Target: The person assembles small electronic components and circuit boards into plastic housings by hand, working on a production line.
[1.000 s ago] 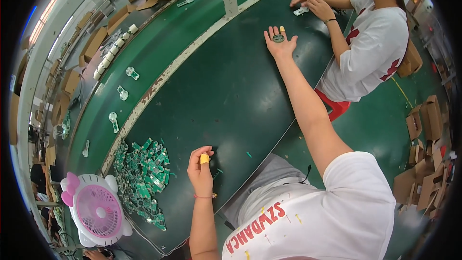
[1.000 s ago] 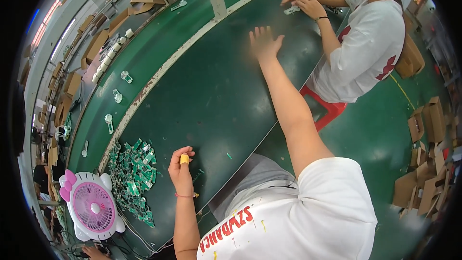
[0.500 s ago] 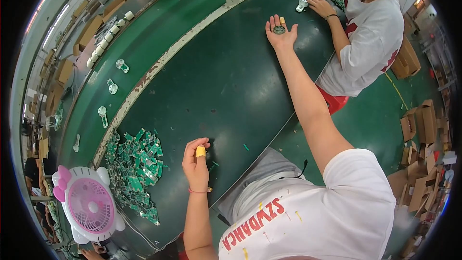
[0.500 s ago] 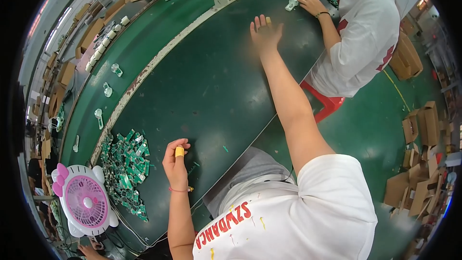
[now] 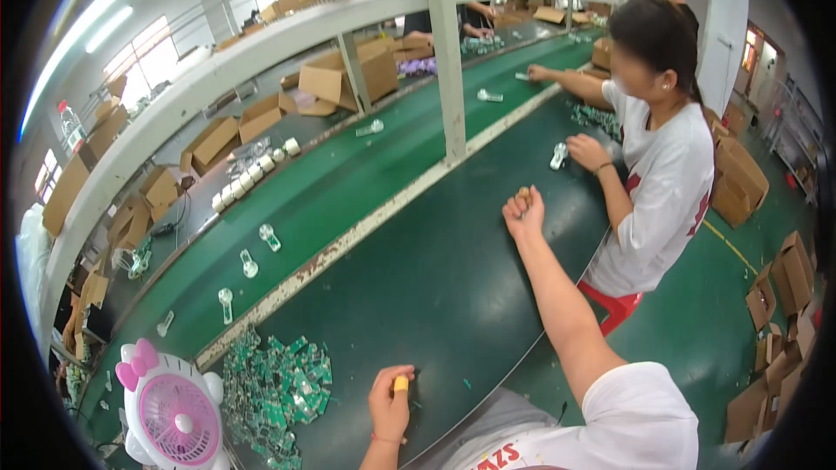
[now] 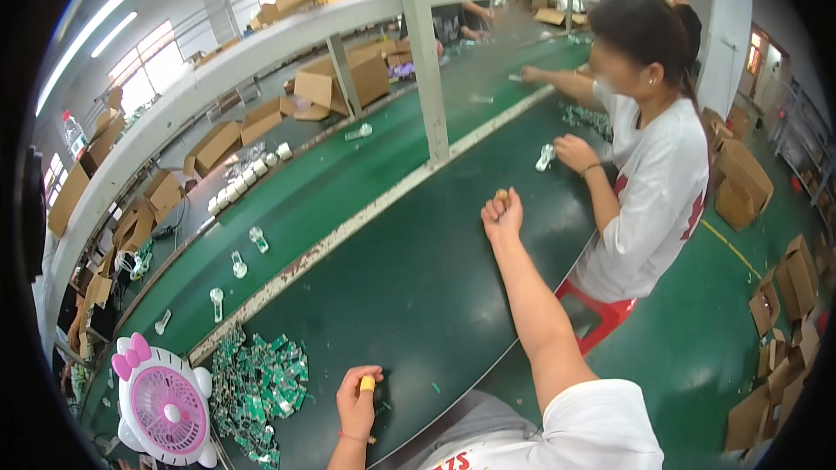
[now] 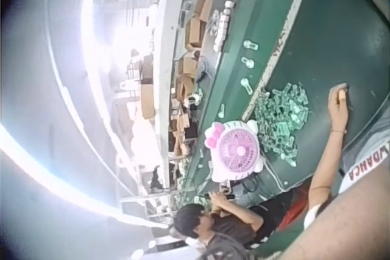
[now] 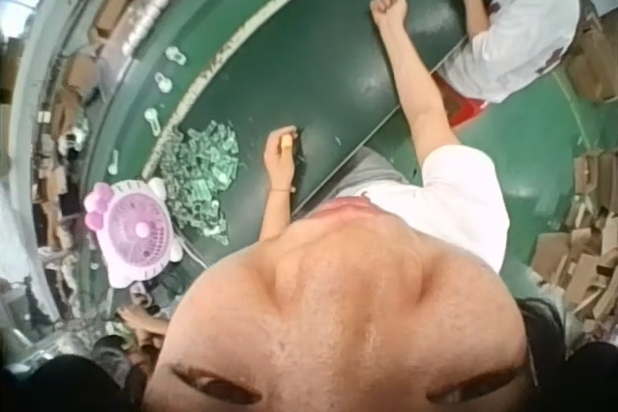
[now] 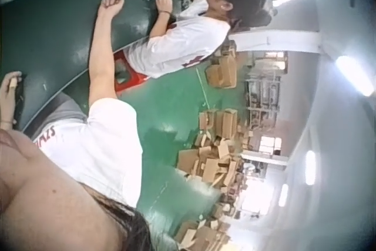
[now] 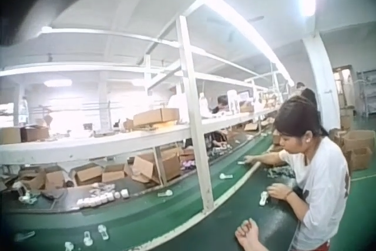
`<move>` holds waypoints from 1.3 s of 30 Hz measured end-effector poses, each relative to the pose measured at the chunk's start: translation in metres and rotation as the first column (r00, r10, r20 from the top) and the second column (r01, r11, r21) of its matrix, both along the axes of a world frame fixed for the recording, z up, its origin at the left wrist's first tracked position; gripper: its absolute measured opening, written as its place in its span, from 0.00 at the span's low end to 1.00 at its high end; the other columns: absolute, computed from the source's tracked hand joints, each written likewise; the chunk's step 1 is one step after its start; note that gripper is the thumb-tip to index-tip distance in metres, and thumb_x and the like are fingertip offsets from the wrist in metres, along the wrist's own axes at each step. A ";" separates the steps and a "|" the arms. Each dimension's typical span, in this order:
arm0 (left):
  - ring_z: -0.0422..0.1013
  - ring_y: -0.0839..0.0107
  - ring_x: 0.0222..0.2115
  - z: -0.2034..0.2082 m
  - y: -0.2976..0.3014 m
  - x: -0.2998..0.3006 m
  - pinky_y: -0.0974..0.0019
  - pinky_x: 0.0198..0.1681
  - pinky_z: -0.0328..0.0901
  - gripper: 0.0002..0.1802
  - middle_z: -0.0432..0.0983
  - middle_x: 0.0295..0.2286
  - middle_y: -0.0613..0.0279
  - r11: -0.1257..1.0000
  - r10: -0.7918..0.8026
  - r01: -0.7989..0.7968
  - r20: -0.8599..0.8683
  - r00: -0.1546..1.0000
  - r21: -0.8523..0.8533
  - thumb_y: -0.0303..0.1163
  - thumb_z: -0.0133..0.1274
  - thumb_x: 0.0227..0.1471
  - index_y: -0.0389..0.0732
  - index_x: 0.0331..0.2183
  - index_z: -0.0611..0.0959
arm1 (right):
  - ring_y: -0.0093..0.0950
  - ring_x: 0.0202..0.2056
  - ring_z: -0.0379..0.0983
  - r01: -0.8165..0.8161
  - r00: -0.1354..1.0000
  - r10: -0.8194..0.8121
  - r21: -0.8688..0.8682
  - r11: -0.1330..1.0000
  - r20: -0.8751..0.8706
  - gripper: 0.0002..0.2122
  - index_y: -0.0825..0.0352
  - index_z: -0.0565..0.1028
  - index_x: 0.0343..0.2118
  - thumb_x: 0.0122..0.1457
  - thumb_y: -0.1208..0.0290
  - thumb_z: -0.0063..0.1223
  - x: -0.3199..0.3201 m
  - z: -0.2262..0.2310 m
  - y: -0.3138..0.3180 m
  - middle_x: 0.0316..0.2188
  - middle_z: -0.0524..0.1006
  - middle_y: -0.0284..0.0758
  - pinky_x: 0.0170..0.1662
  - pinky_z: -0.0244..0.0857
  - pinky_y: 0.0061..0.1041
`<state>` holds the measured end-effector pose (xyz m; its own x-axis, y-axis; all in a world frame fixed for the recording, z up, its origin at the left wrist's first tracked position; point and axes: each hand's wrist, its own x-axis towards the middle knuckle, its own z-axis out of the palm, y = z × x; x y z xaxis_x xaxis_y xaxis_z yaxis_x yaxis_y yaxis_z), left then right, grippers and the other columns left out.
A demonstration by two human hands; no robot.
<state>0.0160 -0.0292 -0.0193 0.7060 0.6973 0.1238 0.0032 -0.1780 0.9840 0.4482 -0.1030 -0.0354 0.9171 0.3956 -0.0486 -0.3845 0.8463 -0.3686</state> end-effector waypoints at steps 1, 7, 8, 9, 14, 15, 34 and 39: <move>0.72 0.72 0.33 0.000 -0.002 -0.003 0.74 0.37 0.65 0.15 0.74 0.33 0.58 1.000 0.002 -0.002 0.008 1.000 -0.025 0.14 0.42 0.46 0.35 0.33 0.80 | 0.20 0.11 0.47 0.011 1.000 -0.011 0.002 1.000 -0.003 0.16 0.59 0.64 0.18 0.61 0.58 0.38 -0.002 0.000 -0.002 0.09 0.51 0.25 0.17 0.44 0.21; 0.73 0.72 0.32 0.000 -0.007 -0.012 0.73 0.37 0.66 0.14 0.74 0.33 0.59 1.000 0.003 -0.002 0.052 0.999 -0.012 0.15 0.42 0.47 0.34 0.33 0.80 | 0.20 0.11 0.48 0.048 0.999 -0.048 -0.013 0.999 -0.015 0.15 0.61 0.68 0.21 0.60 0.59 0.38 -0.012 -0.004 -0.003 0.08 0.52 0.25 0.18 0.44 0.21; 0.73 0.72 0.32 -0.001 -0.007 -0.014 0.73 0.37 0.66 0.14 0.74 0.33 0.59 1.000 0.005 -0.004 0.044 0.999 -0.025 0.15 0.42 0.47 0.35 0.33 0.80 | 0.20 0.11 0.48 0.059 0.997 -0.060 -0.027 0.998 -0.040 0.15 0.61 0.68 0.22 0.60 0.58 0.38 -0.013 -0.007 -0.002 0.08 0.53 0.25 0.18 0.44 0.21; 0.73 0.72 0.32 -0.001 -0.007 -0.013 0.73 0.37 0.66 0.14 0.74 0.33 0.59 1.000 0.003 -0.002 0.041 0.999 -0.028 0.15 0.42 0.47 0.35 0.33 0.80 | 0.20 0.11 0.48 0.060 0.997 -0.062 -0.030 0.998 -0.043 0.15 0.61 0.68 0.22 0.60 0.58 0.38 -0.012 -0.006 -0.002 0.08 0.53 0.25 0.18 0.44 0.21; 0.70 0.72 0.32 0.009 0.000 0.000 0.73 0.37 0.65 0.14 0.73 0.30 0.59 0.998 -0.013 0.010 0.055 0.998 0.063 0.15 0.41 0.46 0.35 0.33 0.79 | 0.21 0.12 0.48 0.023 1.000 -0.023 0.049 0.999 -0.001 0.14 0.61 0.68 0.24 0.59 0.56 0.40 0.004 -0.008 0.003 0.10 0.53 0.25 0.19 0.44 0.21; 0.70 0.71 0.32 0.010 0.003 0.001 0.72 0.38 0.64 0.13 0.73 0.30 0.60 0.997 -0.015 0.011 0.054 0.998 0.078 0.15 0.41 0.46 0.36 0.33 0.79 | 0.21 0.13 0.49 0.022 1.000 -0.022 0.041 0.999 0.007 0.14 0.61 0.68 0.24 0.59 0.56 0.41 0.006 -0.006 0.005 0.10 0.53 0.25 0.19 0.44 0.21; 0.72 0.70 0.33 0.010 -0.003 -0.003 0.72 0.38 0.66 0.15 0.74 0.34 0.57 0.996 -0.012 0.010 0.027 1.000 0.083 0.14 0.42 0.45 0.37 0.34 0.80 | 0.21 0.15 0.52 0.048 0.999 -0.049 -0.027 0.998 -0.017 0.15 0.63 0.72 0.27 0.60 0.57 0.39 -0.003 -0.005 0.002 0.11 0.57 0.26 0.23 0.48 0.22; 0.72 0.70 0.33 0.015 0.000 0.001 0.71 0.38 0.66 0.15 0.74 0.33 0.57 0.994 -0.021 0.017 0.043 0.999 0.110 0.14 0.42 0.45 0.36 0.34 0.80 | 0.20 0.15 0.52 0.060 0.998 -0.061 -0.040 0.997 -0.022 0.15 0.63 0.72 0.27 0.60 0.57 0.39 0.000 0.000 0.006 0.11 0.58 0.26 0.23 0.48 0.21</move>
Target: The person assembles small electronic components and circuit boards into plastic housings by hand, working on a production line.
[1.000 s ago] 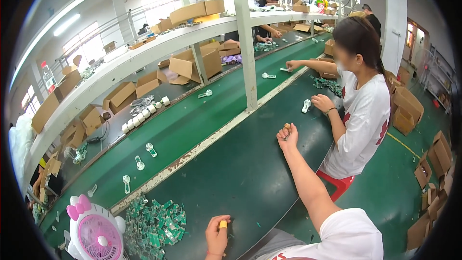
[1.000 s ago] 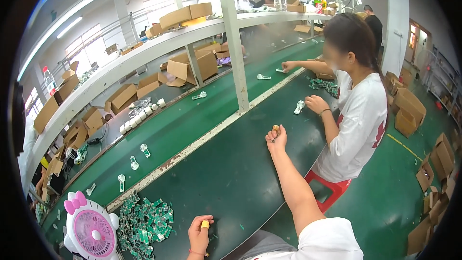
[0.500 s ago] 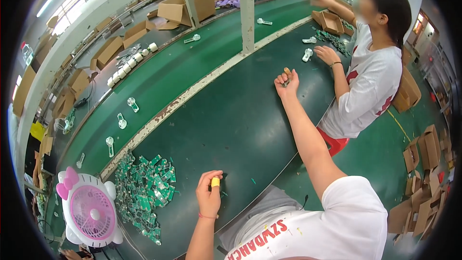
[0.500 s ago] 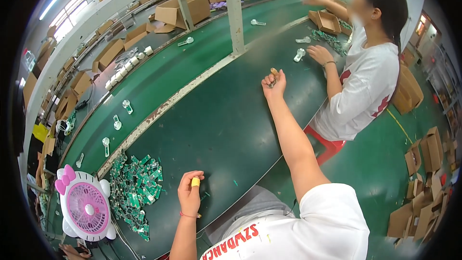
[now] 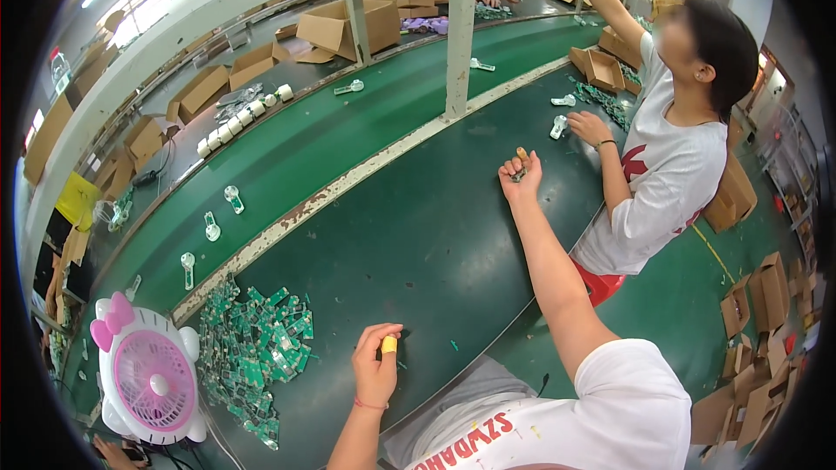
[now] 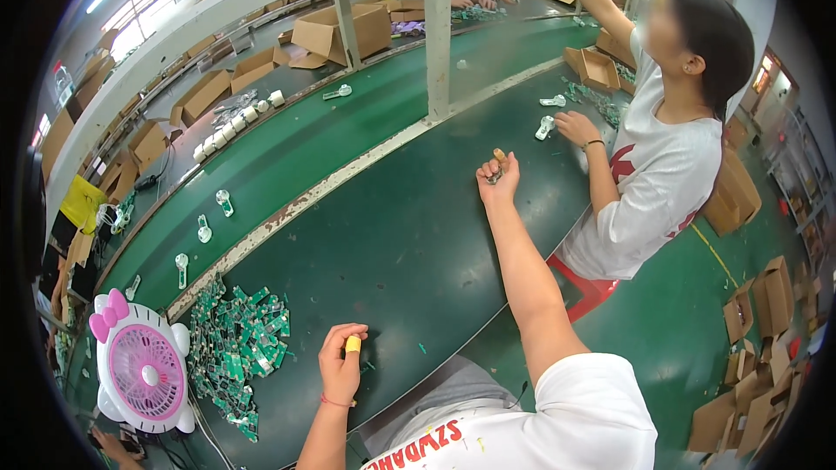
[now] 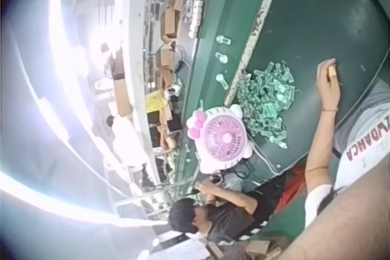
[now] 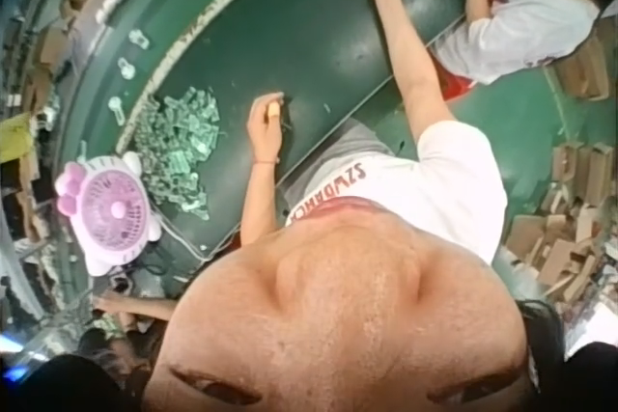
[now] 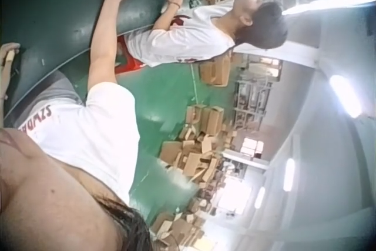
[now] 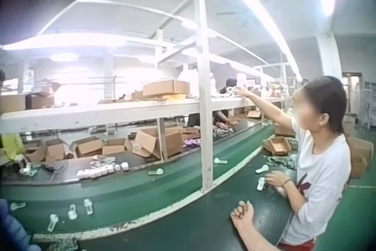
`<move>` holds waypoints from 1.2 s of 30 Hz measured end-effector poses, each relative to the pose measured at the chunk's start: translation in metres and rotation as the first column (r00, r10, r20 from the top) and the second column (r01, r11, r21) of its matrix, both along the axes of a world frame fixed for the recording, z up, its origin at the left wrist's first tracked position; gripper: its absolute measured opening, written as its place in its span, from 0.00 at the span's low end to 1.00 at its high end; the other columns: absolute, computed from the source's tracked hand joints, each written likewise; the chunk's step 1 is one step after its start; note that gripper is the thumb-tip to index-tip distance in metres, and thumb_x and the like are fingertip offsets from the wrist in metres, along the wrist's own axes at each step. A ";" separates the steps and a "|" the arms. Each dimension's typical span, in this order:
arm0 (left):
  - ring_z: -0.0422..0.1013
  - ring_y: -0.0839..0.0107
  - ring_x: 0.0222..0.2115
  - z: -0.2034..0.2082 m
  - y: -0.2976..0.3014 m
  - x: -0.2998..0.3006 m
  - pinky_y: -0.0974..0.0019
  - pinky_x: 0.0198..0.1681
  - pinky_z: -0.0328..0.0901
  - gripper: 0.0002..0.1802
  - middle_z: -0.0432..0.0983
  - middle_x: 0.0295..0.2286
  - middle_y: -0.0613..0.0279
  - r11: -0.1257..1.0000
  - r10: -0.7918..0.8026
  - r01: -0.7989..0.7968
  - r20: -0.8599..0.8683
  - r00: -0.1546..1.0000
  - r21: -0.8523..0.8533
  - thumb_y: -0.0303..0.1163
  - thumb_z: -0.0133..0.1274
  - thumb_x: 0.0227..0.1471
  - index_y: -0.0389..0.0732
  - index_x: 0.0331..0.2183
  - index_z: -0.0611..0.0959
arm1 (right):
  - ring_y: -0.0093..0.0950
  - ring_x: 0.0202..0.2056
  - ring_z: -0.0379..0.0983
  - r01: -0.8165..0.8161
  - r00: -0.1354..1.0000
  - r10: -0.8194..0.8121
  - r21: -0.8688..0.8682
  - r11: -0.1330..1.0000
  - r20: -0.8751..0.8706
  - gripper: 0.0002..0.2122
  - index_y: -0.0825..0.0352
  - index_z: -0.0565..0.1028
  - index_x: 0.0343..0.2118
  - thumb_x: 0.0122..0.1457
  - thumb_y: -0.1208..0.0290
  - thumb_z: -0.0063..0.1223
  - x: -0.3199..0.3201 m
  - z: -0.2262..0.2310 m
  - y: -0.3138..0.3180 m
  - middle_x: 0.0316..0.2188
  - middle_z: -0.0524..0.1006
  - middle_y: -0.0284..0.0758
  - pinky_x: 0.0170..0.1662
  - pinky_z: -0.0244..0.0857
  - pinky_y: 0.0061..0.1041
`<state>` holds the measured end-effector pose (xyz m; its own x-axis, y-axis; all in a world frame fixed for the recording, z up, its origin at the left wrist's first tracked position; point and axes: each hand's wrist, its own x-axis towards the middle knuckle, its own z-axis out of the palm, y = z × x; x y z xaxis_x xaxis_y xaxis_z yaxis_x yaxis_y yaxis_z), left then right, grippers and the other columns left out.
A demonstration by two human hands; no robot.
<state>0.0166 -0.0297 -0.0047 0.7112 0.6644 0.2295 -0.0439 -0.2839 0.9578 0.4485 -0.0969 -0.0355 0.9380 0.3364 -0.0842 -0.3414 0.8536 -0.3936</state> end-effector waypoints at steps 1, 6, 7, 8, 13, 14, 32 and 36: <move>0.72 0.70 0.33 0.001 0.000 0.000 0.71 0.38 0.66 0.15 0.74 0.33 0.57 1.000 -0.003 0.003 -0.007 1.000 0.019 0.14 0.43 0.45 0.37 0.34 0.80 | 0.20 0.15 0.53 -0.004 1.000 0.004 0.002 1.000 0.015 0.15 0.63 0.72 0.28 0.60 0.57 0.39 0.000 0.000 0.000 0.11 0.58 0.26 0.23 0.49 0.21; 0.72 0.70 0.33 0.003 -0.001 -0.004 0.72 0.38 0.66 0.15 0.74 0.34 0.58 0.997 -0.006 0.007 -0.022 1.000 0.081 0.14 0.43 0.45 0.37 0.35 0.80 | 0.20 0.15 0.53 -0.015 0.999 0.015 0.000 1.000 0.039 0.15 0.64 0.72 0.29 0.60 0.57 0.39 -0.005 0.002 -0.001 0.11 0.58 0.26 0.23 0.48 0.20; 0.72 0.69 0.33 0.004 -0.002 -0.006 0.71 0.38 0.66 0.15 0.74 0.34 0.57 0.996 -0.007 0.010 -0.035 0.999 0.091 0.15 0.44 0.46 0.37 0.35 0.79 | 0.19 0.15 0.53 -0.012 0.995 0.021 -0.086 0.996 0.101 0.14 0.64 0.72 0.29 0.61 0.58 0.40 -0.010 0.003 0.001 0.11 0.58 0.25 0.22 0.48 0.19; 0.72 0.67 0.34 0.005 -0.003 -0.007 0.71 0.38 0.66 0.14 0.74 0.34 0.57 0.995 -0.009 0.014 -0.048 0.999 0.102 0.15 0.44 0.46 0.37 0.35 0.79 | 0.18 0.15 0.53 -0.005 0.987 0.033 -0.170 0.985 0.160 0.14 0.65 0.72 0.29 0.61 0.59 0.40 -0.015 0.003 0.005 0.12 0.59 0.25 0.21 0.48 0.18; 0.72 0.61 0.37 0.001 -0.001 -0.005 0.66 0.41 0.66 0.13 0.74 0.35 0.55 0.983 -0.019 0.032 -0.074 0.997 0.179 0.16 0.43 0.47 0.37 0.35 0.79 | 0.23 0.26 0.66 0.426 0.448 0.620 -0.764 0.485 0.644 0.07 0.65 0.75 0.33 0.58 0.69 0.48 -0.109 0.009 0.043 0.21 0.70 0.29 0.30 0.62 0.24; 0.72 0.61 0.37 0.001 0.000 -0.006 0.67 0.41 0.66 0.13 0.74 0.34 0.55 0.984 -0.008 0.019 -0.061 0.998 0.178 0.17 0.44 0.46 0.37 0.35 0.79 | 0.26 0.32 0.67 0.604 0.211 0.685 -0.644 0.470 0.698 0.06 0.64 0.75 0.33 0.57 0.68 0.50 -0.127 0.003 0.050 0.26 0.72 0.30 0.35 0.63 0.27; 0.72 0.63 0.34 -0.005 0.003 0.004 0.69 0.35 0.66 0.15 0.74 0.34 0.56 0.975 -0.042 0.066 -0.115 0.993 0.213 0.15 0.44 0.45 0.38 0.35 0.79 | 0.37 0.45 0.68 0.719 0.302 0.668 -0.623 0.309 0.680 0.11 0.66 0.73 0.40 0.56 0.69 0.52 -0.073 -0.006 0.003 0.42 0.73 0.39 0.48 0.63 0.31; 0.72 0.61 0.35 -0.004 0.005 0.008 0.68 0.37 0.66 0.15 0.74 0.35 0.56 0.970 -0.059 0.092 -0.150 0.987 0.226 0.16 0.44 0.45 0.38 0.35 0.79 | 0.36 0.42 0.69 0.776 0.178 0.699 -0.536 0.333 0.693 0.11 0.66 0.74 0.37 0.56 0.64 0.51 -0.070 -0.005 0.010 0.39 0.73 0.39 0.45 0.64 0.30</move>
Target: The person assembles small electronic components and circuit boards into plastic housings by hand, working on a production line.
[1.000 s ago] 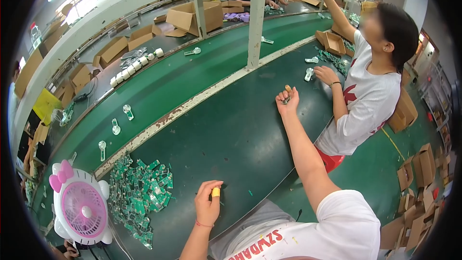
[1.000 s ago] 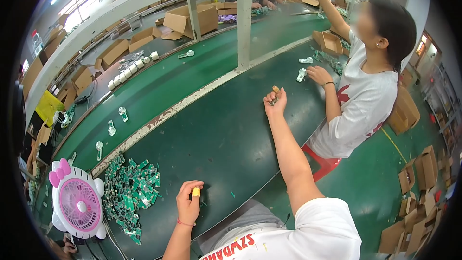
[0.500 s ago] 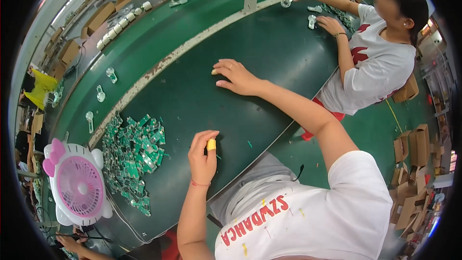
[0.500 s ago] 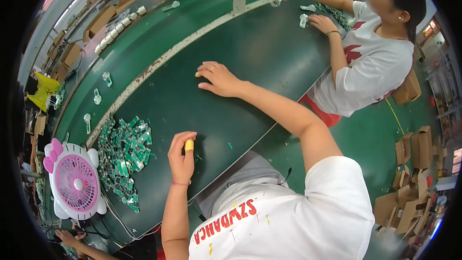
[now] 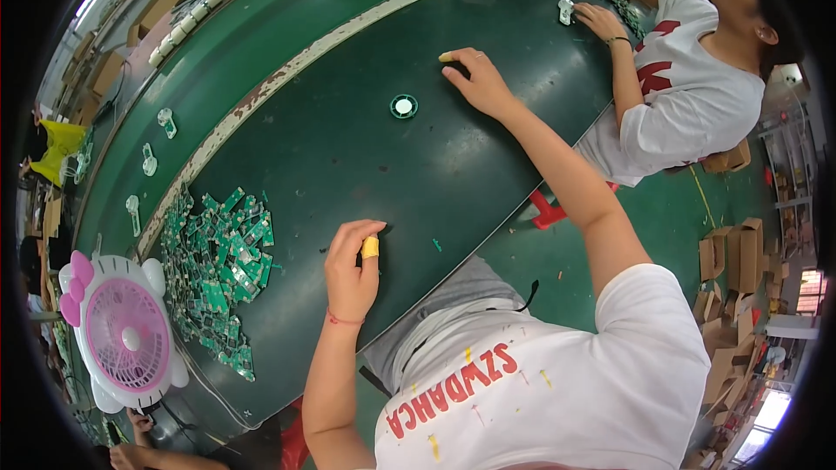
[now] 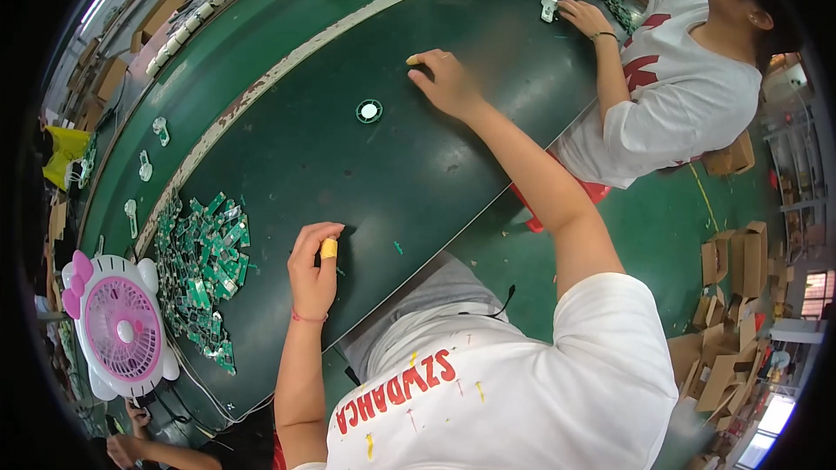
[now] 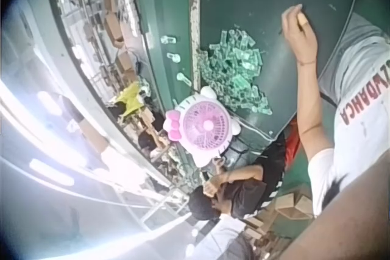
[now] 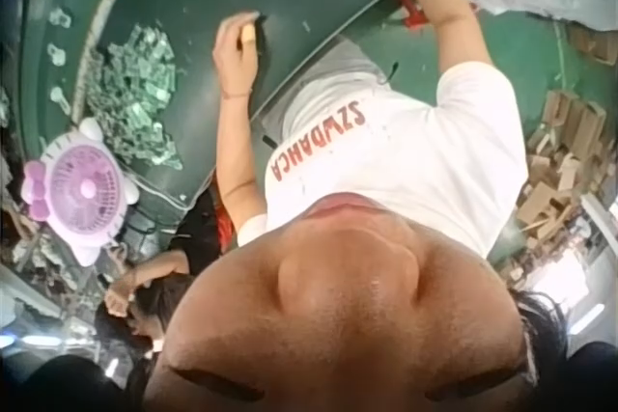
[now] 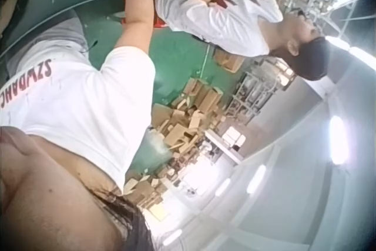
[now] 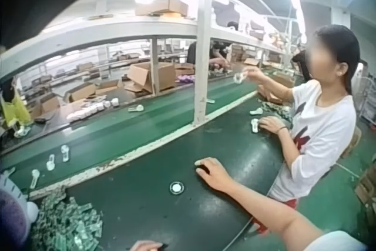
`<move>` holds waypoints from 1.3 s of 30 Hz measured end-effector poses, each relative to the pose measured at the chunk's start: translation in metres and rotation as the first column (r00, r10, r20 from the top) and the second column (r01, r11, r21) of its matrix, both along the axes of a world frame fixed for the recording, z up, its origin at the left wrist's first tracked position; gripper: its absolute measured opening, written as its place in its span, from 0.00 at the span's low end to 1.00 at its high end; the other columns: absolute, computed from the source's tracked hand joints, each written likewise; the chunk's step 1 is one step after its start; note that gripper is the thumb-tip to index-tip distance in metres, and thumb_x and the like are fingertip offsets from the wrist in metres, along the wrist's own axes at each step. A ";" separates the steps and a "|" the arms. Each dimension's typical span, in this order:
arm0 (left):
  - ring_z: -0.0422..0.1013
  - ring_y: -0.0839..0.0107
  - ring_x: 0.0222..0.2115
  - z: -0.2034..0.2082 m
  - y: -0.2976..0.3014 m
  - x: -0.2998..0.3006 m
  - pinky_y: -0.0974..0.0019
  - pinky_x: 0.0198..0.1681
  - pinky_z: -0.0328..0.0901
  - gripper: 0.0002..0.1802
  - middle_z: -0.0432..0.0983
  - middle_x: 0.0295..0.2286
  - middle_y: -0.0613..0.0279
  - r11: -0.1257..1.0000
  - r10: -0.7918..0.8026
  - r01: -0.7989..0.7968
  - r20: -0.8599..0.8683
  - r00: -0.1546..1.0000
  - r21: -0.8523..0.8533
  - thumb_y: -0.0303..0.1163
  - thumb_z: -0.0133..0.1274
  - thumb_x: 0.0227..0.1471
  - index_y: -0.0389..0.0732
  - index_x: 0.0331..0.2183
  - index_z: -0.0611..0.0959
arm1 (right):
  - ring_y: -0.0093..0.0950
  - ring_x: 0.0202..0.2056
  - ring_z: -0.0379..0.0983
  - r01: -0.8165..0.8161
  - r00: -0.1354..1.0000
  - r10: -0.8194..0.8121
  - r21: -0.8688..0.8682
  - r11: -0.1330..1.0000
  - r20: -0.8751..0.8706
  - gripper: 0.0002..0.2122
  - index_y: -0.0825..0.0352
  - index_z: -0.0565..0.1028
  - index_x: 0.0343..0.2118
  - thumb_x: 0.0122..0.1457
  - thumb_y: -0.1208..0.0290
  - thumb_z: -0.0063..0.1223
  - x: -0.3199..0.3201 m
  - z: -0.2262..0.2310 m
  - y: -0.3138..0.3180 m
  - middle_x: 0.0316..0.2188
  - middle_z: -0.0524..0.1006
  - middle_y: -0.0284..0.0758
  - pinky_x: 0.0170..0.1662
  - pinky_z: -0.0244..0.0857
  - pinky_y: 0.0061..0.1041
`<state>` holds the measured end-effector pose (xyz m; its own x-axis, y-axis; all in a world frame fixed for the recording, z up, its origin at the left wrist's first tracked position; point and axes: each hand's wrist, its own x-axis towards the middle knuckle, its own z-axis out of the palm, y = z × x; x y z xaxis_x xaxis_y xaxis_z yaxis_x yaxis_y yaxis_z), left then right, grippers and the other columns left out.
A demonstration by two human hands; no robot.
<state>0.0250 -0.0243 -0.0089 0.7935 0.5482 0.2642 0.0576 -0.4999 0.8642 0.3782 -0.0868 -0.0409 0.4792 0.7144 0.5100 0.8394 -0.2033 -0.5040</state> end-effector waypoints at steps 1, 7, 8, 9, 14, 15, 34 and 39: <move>0.72 0.61 0.35 0.000 -0.001 0.000 0.68 0.37 0.66 0.15 0.74 0.35 0.56 1.000 -0.004 0.004 0.009 1.000 0.008 0.16 0.44 0.45 0.38 0.35 0.79 | 0.36 0.42 0.68 -0.020 1.000 0.020 -0.021 1.000 0.015 0.10 0.67 0.74 0.38 0.55 0.67 0.52 0.001 0.003 -0.002 0.39 0.73 0.39 0.46 0.62 0.30; 0.72 0.58 0.37 -0.003 -0.006 -0.006 0.65 0.41 0.66 0.12 0.74 0.34 0.54 1.000 -0.012 0.012 -0.008 1.000 0.008 0.19 0.45 0.47 0.38 0.34 0.79 | 0.39 0.42 0.68 -0.084 0.996 0.085 0.066 0.994 -0.010 0.08 0.65 0.73 0.35 0.52 0.70 0.52 -0.001 -0.009 -0.008 0.36 0.73 0.39 0.46 0.62 0.34; 0.72 0.58 0.36 0.000 -0.008 -0.009 0.65 0.41 0.66 0.12 0.74 0.34 0.54 1.000 -0.004 0.004 -0.012 1.000 0.002 0.19 0.45 0.47 0.38 0.34 0.79 | 0.39 0.42 0.67 -0.087 0.995 0.088 0.039 0.995 -0.045 0.08 0.65 0.74 0.35 0.53 0.70 0.52 -0.005 -0.008 -0.008 0.37 0.73 0.38 0.47 0.61 0.33; 0.72 0.58 0.36 0.002 -0.011 -0.013 0.65 0.41 0.66 0.12 0.74 0.34 0.54 1.000 0.002 -0.002 -0.024 1.000 -0.011 0.19 0.45 0.47 0.39 0.34 0.79 | 0.38 0.43 0.67 -0.079 0.994 0.081 0.038 0.996 -0.073 0.08 0.65 0.74 0.35 0.53 0.70 0.52 -0.009 -0.007 -0.008 0.37 0.73 0.38 0.47 0.61 0.33; 0.72 0.60 0.36 0.006 -0.014 -0.013 0.66 0.39 0.66 0.13 0.74 0.34 0.56 1.000 0.005 -0.005 0.006 1.000 0.016 0.18 0.46 0.45 0.39 0.35 0.80 | 0.38 0.44 0.66 -0.055 0.996 0.057 0.027 0.998 -0.074 0.08 0.65 0.73 0.36 0.54 0.70 0.51 -0.012 -0.002 -0.017 0.38 0.73 0.37 0.48 0.61 0.33; 0.72 0.60 0.35 0.006 -0.013 -0.012 0.66 0.39 0.66 0.13 0.75 0.34 0.56 1.000 0.010 -0.010 0.019 1.000 0.003 0.18 0.46 0.45 0.39 0.35 0.80 | 0.37 0.44 0.66 -0.047 0.995 0.049 0.027 0.999 -0.085 0.08 0.66 0.74 0.36 0.54 0.70 0.51 -0.011 -0.001 -0.017 0.39 0.73 0.37 0.48 0.60 0.32; 0.72 0.59 0.36 0.008 -0.010 -0.009 0.65 0.40 0.66 0.14 0.75 0.34 0.56 1.000 -0.010 0.009 0.049 0.999 0.017 0.17 0.47 0.44 0.39 0.35 0.79 | 0.35 0.43 0.66 -0.046 0.993 0.050 0.039 0.998 -0.108 0.07 0.65 0.74 0.35 0.54 0.71 0.51 -0.006 0.001 -0.012 0.38 0.73 0.35 0.48 0.61 0.30; 0.72 0.59 0.36 0.008 -0.014 -0.014 0.65 0.40 0.66 0.14 0.75 0.34 0.56 0.999 -0.018 0.016 0.053 0.998 0.027 0.17 0.47 0.44 0.39 0.34 0.79 | 0.35 0.43 0.66 -0.048 0.993 0.052 0.046 0.998 -0.108 0.06 0.66 0.74 0.35 0.54 0.71 0.51 -0.011 0.001 -0.014 0.38 0.73 0.35 0.47 0.61 0.30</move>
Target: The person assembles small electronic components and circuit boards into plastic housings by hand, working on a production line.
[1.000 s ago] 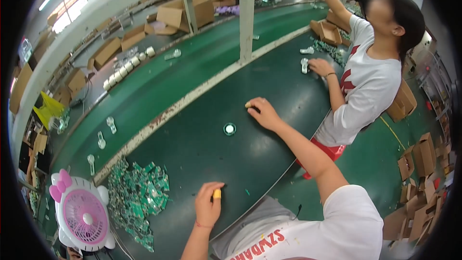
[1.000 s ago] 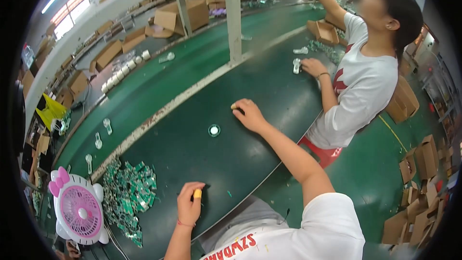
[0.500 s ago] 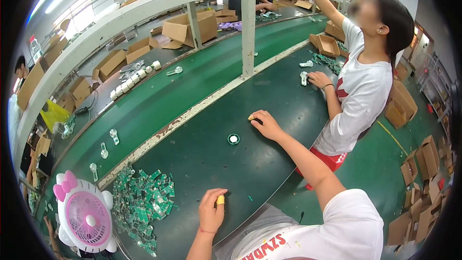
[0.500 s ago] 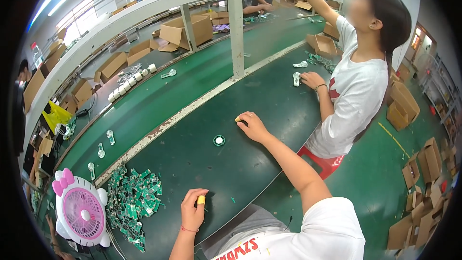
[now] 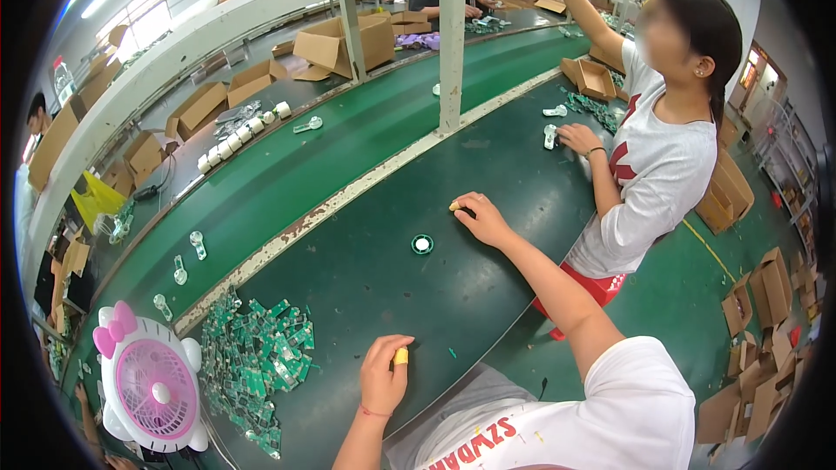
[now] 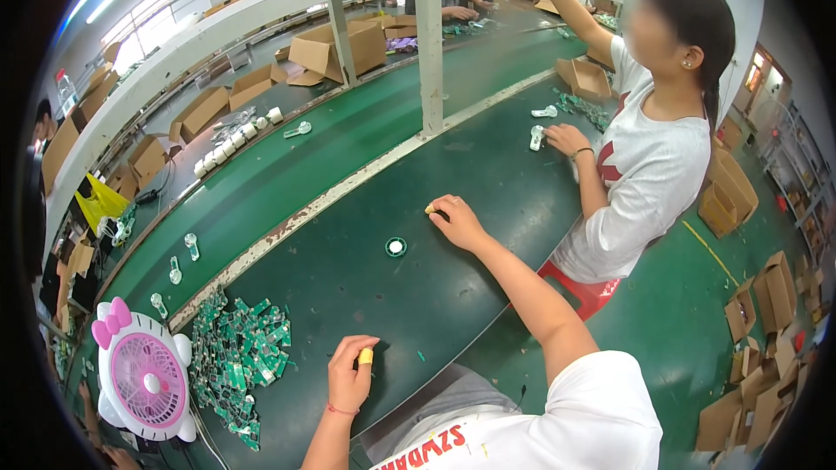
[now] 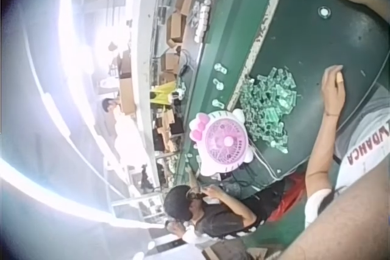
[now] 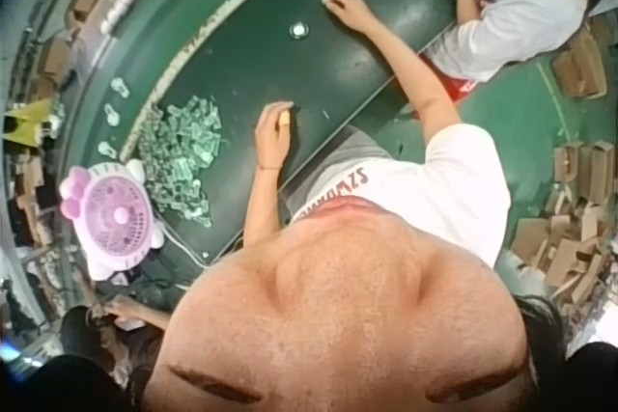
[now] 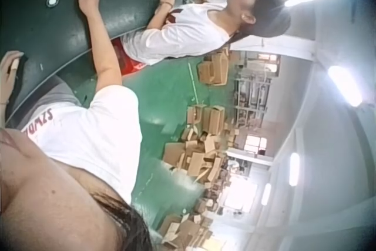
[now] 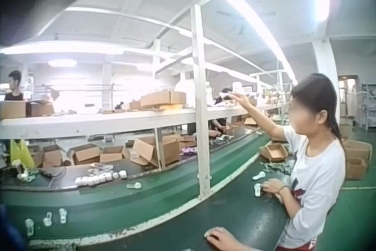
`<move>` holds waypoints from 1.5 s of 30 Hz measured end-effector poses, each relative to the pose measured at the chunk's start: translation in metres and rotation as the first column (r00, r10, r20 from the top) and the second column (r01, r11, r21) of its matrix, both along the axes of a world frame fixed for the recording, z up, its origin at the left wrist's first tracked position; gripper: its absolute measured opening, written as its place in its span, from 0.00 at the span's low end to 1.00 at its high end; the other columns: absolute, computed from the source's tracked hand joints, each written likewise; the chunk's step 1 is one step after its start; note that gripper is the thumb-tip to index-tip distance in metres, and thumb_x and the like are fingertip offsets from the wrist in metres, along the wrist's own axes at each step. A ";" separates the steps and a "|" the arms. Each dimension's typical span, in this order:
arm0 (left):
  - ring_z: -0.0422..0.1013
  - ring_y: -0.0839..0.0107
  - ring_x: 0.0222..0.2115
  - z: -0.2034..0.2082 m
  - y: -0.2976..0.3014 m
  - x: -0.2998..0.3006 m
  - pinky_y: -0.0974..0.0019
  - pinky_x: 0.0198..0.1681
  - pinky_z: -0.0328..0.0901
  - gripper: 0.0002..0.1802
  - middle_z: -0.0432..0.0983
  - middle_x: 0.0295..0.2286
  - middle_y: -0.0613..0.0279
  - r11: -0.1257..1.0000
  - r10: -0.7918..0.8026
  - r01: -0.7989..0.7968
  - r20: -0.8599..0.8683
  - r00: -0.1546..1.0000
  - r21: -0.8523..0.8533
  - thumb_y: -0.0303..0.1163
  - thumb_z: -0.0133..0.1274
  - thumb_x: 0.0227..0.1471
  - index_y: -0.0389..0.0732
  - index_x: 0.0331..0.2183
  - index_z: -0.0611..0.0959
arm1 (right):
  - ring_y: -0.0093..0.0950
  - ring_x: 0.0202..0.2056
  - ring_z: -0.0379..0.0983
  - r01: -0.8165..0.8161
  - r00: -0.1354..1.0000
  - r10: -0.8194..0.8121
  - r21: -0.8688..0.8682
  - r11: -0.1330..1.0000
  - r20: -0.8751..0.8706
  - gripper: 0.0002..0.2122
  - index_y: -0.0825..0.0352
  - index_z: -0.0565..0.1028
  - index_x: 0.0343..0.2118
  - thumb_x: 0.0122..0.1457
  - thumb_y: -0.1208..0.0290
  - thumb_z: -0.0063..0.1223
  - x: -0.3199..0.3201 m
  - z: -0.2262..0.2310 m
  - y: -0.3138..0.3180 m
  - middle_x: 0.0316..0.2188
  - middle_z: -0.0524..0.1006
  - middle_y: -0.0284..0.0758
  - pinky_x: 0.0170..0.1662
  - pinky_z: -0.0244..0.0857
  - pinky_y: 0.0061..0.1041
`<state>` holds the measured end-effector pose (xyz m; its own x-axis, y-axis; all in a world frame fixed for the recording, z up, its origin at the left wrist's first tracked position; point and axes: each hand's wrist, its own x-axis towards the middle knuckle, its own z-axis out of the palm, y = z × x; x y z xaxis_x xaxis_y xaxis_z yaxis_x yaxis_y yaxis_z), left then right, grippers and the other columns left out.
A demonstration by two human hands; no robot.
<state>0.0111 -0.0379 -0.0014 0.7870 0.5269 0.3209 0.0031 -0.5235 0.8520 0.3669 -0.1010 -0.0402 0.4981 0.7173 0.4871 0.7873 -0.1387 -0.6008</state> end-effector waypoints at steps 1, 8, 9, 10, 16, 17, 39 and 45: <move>0.72 0.59 0.36 0.000 -0.001 -0.001 0.65 0.40 0.66 0.14 0.75 0.34 0.56 1.000 0.002 -0.002 -0.006 1.000 0.002 0.17 0.47 0.44 0.38 0.34 0.79 | 0.35 0.43 0.66 0.004 1.000 -0.004 0.000 1.000 0.012 0.06 0.66 0.74 0.34 0.54 0.71 0.51 -0.001 -0.001 -0.001 0.37 0.73 0.35 0.47 0.61 0.30; 0.71 0.59 0.36 -0.001 0.001 0.002 0.65 0.40 0.66 0.14 0.74 0.34 0.55 0.999 -0.020 0.020 -0.004 1.000 0.032 0.16 0.46 0.44 0.38 0.35 0.79 | 0.38 0.38 0.69 0.033 0.997 -0.028 0.075 0.997 -0.068 0.07 0.68 0.74 0.33 0.56 0.70 0.49 0.003 -0.005 0.000 0.34 0.74 0.40 0.42 0.63 0.31; 0.71 0.59 0.36 0.000 0.003 0.004 0.65 0.40 0.66 0.14 0.74 0.34 0.55 0.999 -0.024 0.024 0.002 1.000 0.047 0.16 0.46 0.45 0.38 0.35 0.79 | 0.38 0.38 0.69 0.024 0.999 -0.022 0.070 0.997 -0.036 0.08 0.69 0.74 0.33 0.56 0.70 0.49 0.009 -0.003 0.000 0.34 0.74 0.40 0.43 0.63 0.31; 0.71 0.59 0.36 0.002 0.003 0.005 0.65 0.40 0.66 0.14 0.74 0.34 0.55 0.999 -0.026 0.026 0.005 1.000 0.039 0.16 0.45 0.45 0.38 0.35 0.79 | 0.38 0.39 0.70 0.036 0.999 -0.035 0.065 0.997 -0.016 0.08 0.69 0.74 0.33 0.56 0.69 0.49 0.012 -0.005 -0.002 0.34 0.74 0.40 0.42 0.63 0.30; 0.71 0.60 0.35 -0.002 0.006 0.013 0.66 0.38 0.65 0.14 0.74 0.34 0.56 1.000 -0.005 0.006 -0.029 1.000 0.030 0.16 0.45 0.45 0.39 0.35 0.79 | 0.33 0.38 0.71 0.139 0.964 -0.122 0.055 0.989 -0.236 0.09 0.67 0.74 0.37 0.57 0.68 0.50 0.015 0.000 0.006 0.36 0.74 0.39 0.41 0.64 0.27; 0.71 0.60 0.35 -0.003 0.006 0.014 0.67 0.38 0.65 0.14 0.74 0.34 0.56 1.000 -0.003 0.004 -0.035 0.999 0.021 0.16 0.46 0.45 0.39 0.35 0.79 | 0.34 0.39 0.71 0.148 0.954 -0.120 0.085 0.985 -0.273 0.09 0.67 0.74 0.37 0.56 0.70 0.51 0.015 0.001 0.005 0.37 0.74 0.39 0.42 0.64 0.27; 0.72 0.68 0.34 -0.001 0.018 0.029 0.70 0.34 0.66 0.12 0.73 0.36 0.61 0.976 -0.065 0.023 -0.192 0.979 -0.214 0.23 0.48 0.50 0.41 0.39 0.78 | 0.28 0.30 0.73 0.023 0.995 -0.051 -0.312 0.950 -0.084 0.22 0.65 0.75 0.36 0.56 0.46 0.48 0.027 0.025 0.007 0.27 0.76 0.37 0.35 0.65 0.24; 0.65 0.66 0.47 -0.009 0.019 0.092 0.68 0.48 0.62 0.35 0.63 0.50 0.52 0.962 -0.008 0.013 0.019 1.000 -0.274 0.31 0.51 0.54 0.42 0.59 0.55 | 0.23 0.32 0.65 -0.106 0.257 0.135 0.111 0.988 -0.957 0.19 0.70 0.68 0.44 0.67 0.58 0.29 -0.109 0.041 -0.001 0.33 0.71 0.33 0.38 0.62 0.24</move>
